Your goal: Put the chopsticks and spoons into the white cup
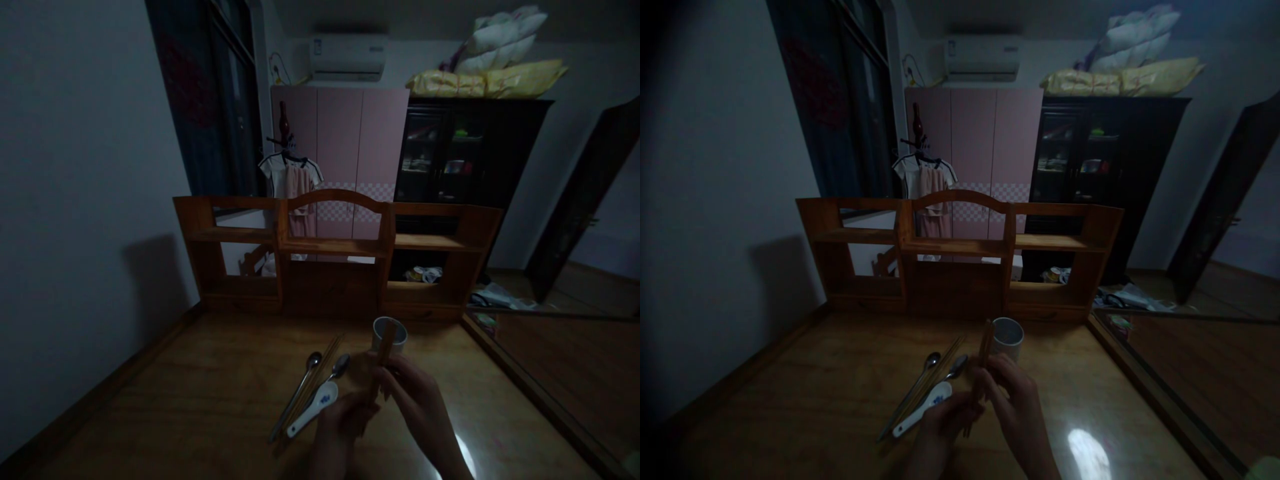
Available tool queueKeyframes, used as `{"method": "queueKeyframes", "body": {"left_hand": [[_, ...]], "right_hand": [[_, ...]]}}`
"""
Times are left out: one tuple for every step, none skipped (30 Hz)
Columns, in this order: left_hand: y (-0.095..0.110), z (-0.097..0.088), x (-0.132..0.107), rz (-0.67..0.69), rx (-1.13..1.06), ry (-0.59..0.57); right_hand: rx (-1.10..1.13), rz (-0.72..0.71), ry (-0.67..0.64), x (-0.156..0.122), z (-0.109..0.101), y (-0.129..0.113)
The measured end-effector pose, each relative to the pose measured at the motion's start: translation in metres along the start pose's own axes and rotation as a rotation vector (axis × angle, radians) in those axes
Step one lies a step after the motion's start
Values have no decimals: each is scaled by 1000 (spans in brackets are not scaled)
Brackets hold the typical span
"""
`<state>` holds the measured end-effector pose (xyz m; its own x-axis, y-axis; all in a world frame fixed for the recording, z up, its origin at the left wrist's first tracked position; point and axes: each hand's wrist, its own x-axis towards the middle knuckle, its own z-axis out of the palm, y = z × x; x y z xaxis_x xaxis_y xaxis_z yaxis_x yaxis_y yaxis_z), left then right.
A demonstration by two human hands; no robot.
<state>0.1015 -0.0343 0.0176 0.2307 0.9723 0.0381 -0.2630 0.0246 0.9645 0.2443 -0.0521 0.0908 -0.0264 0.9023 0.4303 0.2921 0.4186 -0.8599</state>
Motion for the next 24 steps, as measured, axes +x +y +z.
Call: {"method": "queueKeyframes", "body": {"left_hand": [[-4, -1, 1, -2, -2, -9], [-8, -1, 2, -11, -30, -14], [-13, -2, 3, -23, -71, -20], [-19, -3, 4, -33, -114, -21], [-25, -4, 5, -37, -139, -24], [-31, -6, 6, -32, -132, -30], [-37, -8, 7, -19, -86, -35], [-41, -10, 8, 1, -12, -40], [-45, -12, 8, 22, 73, -45], [-46, -14, 8, 38, 151, -51], [-45, -15, 7, 52, 214, -64], [-42, -15, 5, 61, 260, -78], [-37, -15, 3, 65, 291, -85], [-31, -14, 0, 67, 315, -80], [-25, -12, -3, 72, 335, -77], [-18, -10, -5, 75, 345, -70], [-13, -9, -6, 66, 350, -62], [-10, -8, -7, 48, 356, -62], [-7, -7, -8, 31, 362, -71], [-7, -7, -8, 13, 364, -86], [-7, -7, -7, -4, 360, -94], [-9, -8, -6, -15, 353, -97], [-10, -8, -6, -17, 346, -103], [-12, -9, -5, -17, 336, -103]], "right_hand": [[1, 3, -1, 0, 0, 1], [-1, 5, -5, 0, 0, 1], [-4, 8, -9, 0, 0, 2], [-7, 10, -17, 0, 0, 3], [-9, 11, -24, -1, 0, 4], [-7, 10, -32, -1, 1, 6], [-2, 10, -40, -1, 2, 7], [4, 12, -51, -2, 2, 8], [9, 13, -65, -3, 3, 8], [16, 14, -79, -3, 3, 9], [20, 13, -93, -4, 3, 9], [21, 12, -105, -4, 3, 9], [20, 13, -111, -5, 3, 10], [18, 15, -113, -5, 3, 10], [12, 18, -111, -6, 3, 11], [4, 20, -108, -6, 2, 11], [-6, 20, -105, -7, 2, 12], [-14, 19, -101, -7, 1, 13], [-21, 15, -99, -8, 1, 13], [-27, 9, -97, -8, 1, 13], [-30, 2, -96, -9, 1, 13], [-32, -4, -98, -9, 0, 12], [-33, -9, -101, -10, 0, 12], [-35, -14, -105, -10, 0, 11]]}}
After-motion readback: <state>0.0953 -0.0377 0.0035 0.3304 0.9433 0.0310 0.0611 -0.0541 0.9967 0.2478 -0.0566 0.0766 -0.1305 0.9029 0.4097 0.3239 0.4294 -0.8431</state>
